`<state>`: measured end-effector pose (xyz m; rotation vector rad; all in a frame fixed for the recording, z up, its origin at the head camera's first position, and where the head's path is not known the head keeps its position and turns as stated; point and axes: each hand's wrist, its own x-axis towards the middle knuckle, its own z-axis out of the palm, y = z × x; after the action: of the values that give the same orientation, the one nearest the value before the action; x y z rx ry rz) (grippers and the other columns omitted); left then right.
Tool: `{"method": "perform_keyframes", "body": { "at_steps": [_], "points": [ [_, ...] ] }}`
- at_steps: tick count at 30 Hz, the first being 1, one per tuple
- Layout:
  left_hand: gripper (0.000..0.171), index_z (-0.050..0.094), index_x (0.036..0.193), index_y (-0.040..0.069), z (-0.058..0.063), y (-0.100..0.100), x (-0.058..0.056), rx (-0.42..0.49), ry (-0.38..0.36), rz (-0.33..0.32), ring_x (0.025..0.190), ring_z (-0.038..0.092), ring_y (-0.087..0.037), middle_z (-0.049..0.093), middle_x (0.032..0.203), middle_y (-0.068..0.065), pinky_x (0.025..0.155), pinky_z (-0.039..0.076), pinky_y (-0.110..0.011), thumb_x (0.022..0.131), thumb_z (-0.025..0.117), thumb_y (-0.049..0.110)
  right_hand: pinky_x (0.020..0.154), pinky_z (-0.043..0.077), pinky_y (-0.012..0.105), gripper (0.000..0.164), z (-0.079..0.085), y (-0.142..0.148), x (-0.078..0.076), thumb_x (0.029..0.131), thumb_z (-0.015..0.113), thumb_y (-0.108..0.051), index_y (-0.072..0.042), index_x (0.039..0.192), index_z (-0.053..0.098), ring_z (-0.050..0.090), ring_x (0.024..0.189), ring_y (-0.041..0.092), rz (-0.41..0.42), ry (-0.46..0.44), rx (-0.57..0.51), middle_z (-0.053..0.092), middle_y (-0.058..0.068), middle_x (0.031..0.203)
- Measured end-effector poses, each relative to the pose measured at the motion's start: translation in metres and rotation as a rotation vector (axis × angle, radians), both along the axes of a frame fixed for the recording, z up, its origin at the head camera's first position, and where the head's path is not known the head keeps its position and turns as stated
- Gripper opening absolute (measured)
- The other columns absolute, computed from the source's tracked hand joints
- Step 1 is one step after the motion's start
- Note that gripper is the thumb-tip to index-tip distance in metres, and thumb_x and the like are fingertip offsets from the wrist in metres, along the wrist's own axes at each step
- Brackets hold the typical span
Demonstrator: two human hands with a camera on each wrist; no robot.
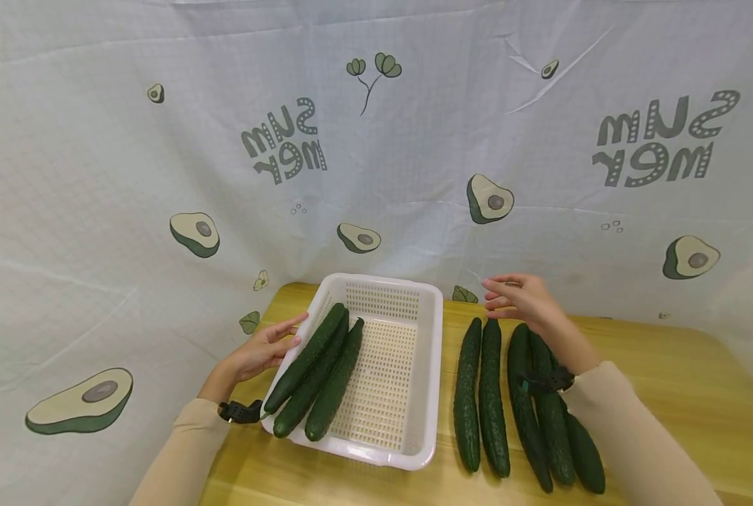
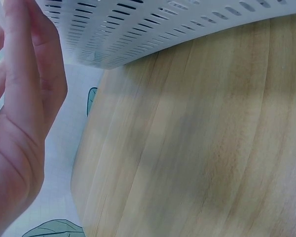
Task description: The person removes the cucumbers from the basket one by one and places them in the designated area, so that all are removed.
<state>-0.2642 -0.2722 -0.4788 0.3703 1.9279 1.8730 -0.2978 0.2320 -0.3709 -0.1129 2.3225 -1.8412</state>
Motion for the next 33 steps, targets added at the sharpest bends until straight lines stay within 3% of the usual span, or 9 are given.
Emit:
{"method": "perform_keyframes", "body": {
  "at_steps": [14, 21, 27, 33],
  "points": [
    [0.063, 0.022, 0.161, 0.018, 0.0, 0.0, 0.001, -0.001, 0.005, 0.003, 0.095, 0.063, -0.015, 0.036, 0.146, -0.016, 0.075, 0.058, -0.03, 0.106, 0.052, 0.013, 0.088, 0.055, 0.046, 0.066, 0.004, -0.053, -0.009, 0.1, 0.064, -0.025, 0.011, 0.147, 0.035, 0.07, 0.086, 0.023, 0.046, -0.055, -0.058, 0.056, 0.027, 0.116],
    [0.062, 0.022, 0.161, 0.018, -0.001, 0.0, 0.001, 0.0, 0.009, -0.002, 0.093, 0.062, -0.014, 0.037, 0.145, -0.016, 0.074, 0.058, -0.028, 0.106, 0.051, 0.013, 0.082, 0.057, 0.045, 0.062, -0.003, -0.088, -0.013, 0.098, 0.067, -0.02, 0.013, 0.143, 0.04, 0.07, 0.084, 0.027, 0.075, -0.078, -0.105, 0.051, 0.039, 0.126],
    [0.062, 0.022, 0.161, 0.018, -0.001, 0.001, 0.001, 0.007, 0.003, -0.001, 0.094, 0.062, -0.014, 0.037, 0.145, -0.017, 0.074, 0.058, -0.029, 0.106, 0.05, 0.012, 0.076, 0.059, 0.043, 0.054, -0.013, -0.12, -0.014, 0.097, 0.068, -0.017, 0.013, 0.136, 0.046, 0.069, 0.093, 0.041, 0.076, -0.111, -0.129, 0.055, 0.04, 0.122],
    [0.062, 0.022, 0.161, 0.017, -0.001, 0.0, 0.0, 0.013, 0.007, -0.004, 0.096, 0.063, -0.015, 0.036, 0.146, -0.017, 0.076, 0.058, -0.03, 0.106, 0.05, 0.011, 0.074, 0.059, 0.043, 0.048, -0.024, -0.146, -0.015, 0.096, 0.069, -0.014, 0.013, 0.131, 0.051, 0.069, 0.078, 0.032, 0.062, -0.176, -0.157, 0.06, 0.033, 0.11]
  ]
}}
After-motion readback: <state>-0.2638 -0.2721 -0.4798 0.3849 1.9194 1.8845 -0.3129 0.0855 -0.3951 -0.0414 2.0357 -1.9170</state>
